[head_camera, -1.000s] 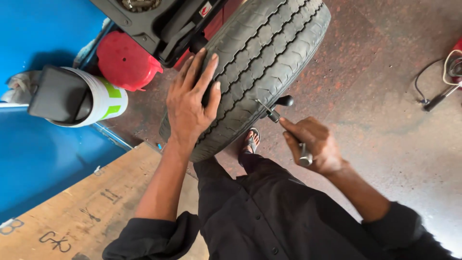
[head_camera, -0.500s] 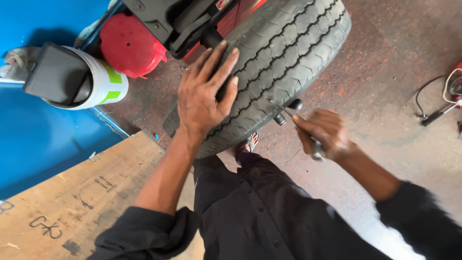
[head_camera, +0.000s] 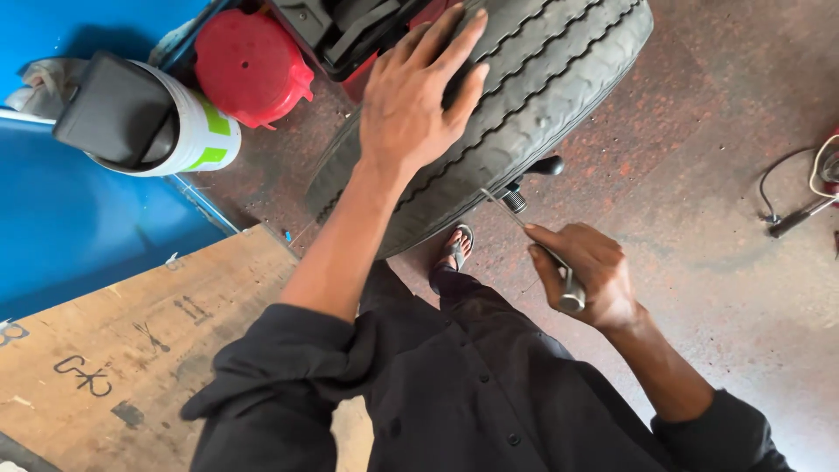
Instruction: Inspecting and cleaning debris from tire treads using a tool while mounted on a wheel balancing machine.
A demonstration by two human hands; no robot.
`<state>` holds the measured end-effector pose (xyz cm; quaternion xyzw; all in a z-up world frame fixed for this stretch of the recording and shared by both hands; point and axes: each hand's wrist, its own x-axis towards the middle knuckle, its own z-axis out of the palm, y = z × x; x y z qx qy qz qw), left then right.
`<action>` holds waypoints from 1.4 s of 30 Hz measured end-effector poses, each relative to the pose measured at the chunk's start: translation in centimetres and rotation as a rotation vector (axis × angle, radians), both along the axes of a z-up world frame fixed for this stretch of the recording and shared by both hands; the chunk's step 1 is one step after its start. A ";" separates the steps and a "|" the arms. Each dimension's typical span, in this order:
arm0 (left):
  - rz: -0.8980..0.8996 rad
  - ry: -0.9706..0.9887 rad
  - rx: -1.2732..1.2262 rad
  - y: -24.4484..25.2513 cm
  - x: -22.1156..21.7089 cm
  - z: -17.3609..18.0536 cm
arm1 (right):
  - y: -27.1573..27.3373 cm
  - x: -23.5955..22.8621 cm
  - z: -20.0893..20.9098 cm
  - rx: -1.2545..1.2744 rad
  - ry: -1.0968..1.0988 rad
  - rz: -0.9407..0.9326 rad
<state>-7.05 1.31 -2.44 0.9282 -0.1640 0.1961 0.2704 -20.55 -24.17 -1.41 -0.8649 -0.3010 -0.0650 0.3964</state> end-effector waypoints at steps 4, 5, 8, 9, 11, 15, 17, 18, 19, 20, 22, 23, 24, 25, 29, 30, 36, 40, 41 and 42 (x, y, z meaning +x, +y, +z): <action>-0.005 -0.031 -0.067 -0.3 -0.2 -1.3 | 1.1 0.6 1.4 -0.051 -0.038 -0.025; 0.060 -0.060 -0.027 -0.3 -0.6 -1.5 | 1.0 0.7 1.5 -0.050 0.000 -0.057; 0.169 -0.074 -0.027 0.0 -1.7 -2.0 | 1.2 0.8 2.4 -0.067 0.072 -0.129; 0.222 -0.061 -0.068 -0.1 -2.1 -2.1 | 1.0 0.9 2.9 -0.087 0.104 -0.160; 0.230 -0.038 -0.112 -0.3 -2.0 -1.6 | -1.7 1.6 0.6 -0.060 0.170 -0.144; 0.237 -0.015 -0.166 -0.4 -1.8 -0.6 | -1.2 2.7 3.6 -0.045 0.271 -0.163; 0.238 -0.012 -0.162 -0.4 -1.7 -0.3 | -1.8 3.3 4.0 -0.061 0.326 -0.189; 0.240 -0.008 -0.153 -0.4 -1.7 -0.2 | -2.1 3.6 4.1 -0.073 0.384 -0.214; 0.247 -0.005 -0.154 -0.4 -1.8 -0.1 | -2.2 3.8 4.4 -0.076 0.387 -0.207; 0.253 0.006 -0.157 -0.5 -1.8 0.1 | -2.2 4.0 4.7 -0.050 0.428 -0.197; 0.260 0.016 -0.157 -0.4 -1.6 0.3 | -2.4 4.5 4.7 -0.022 0.468 -0.186; 0.264 0.027 -0.157 -0.5 -1.6 0.4 | -2.8 4.7 4.6 -0.069 0.498 -0.217; 0.269 0.039 -0.156 -0.6 -1.6 0.4 | -3.1 4.9 4.4 -0.116 0.527 -0.248; 0.273 0.041 -0.157 -0.7 -1.6 0.4 | -3.5 4.9 4.0 -0.119 0.529 -0.245; 0.276 0.068 -0.159 -0.7 -1.5 0.5 | -4.9 5.1 2.4 0.105 0.636 -0.261; 0.277 0.073 -0.158 -0.8 -1.5 0.4 | -5.3 5.1 2.1 0.215 0.679 -0.260; 0.269 0.074 -0.149 -0.7 -1.6 0.4 | -3.7 7.4 6.3 -0.191 0.536 -0.186; 0.278 0.077 -0.147 -0.8 -1.6 0.3 | -4.7 6.9 4.0 -0.151 0.396 0.047; 0.291 0.073 -0.153 -0.9 -1.6 0.2 | -3.5 6.7 5.2 -0.171 0.311 0.021; 0.305 0.069 -0.158 -0.8 -1.7 0.2 | -2.3 6.5 6.3 -0.190 0.226 -0.005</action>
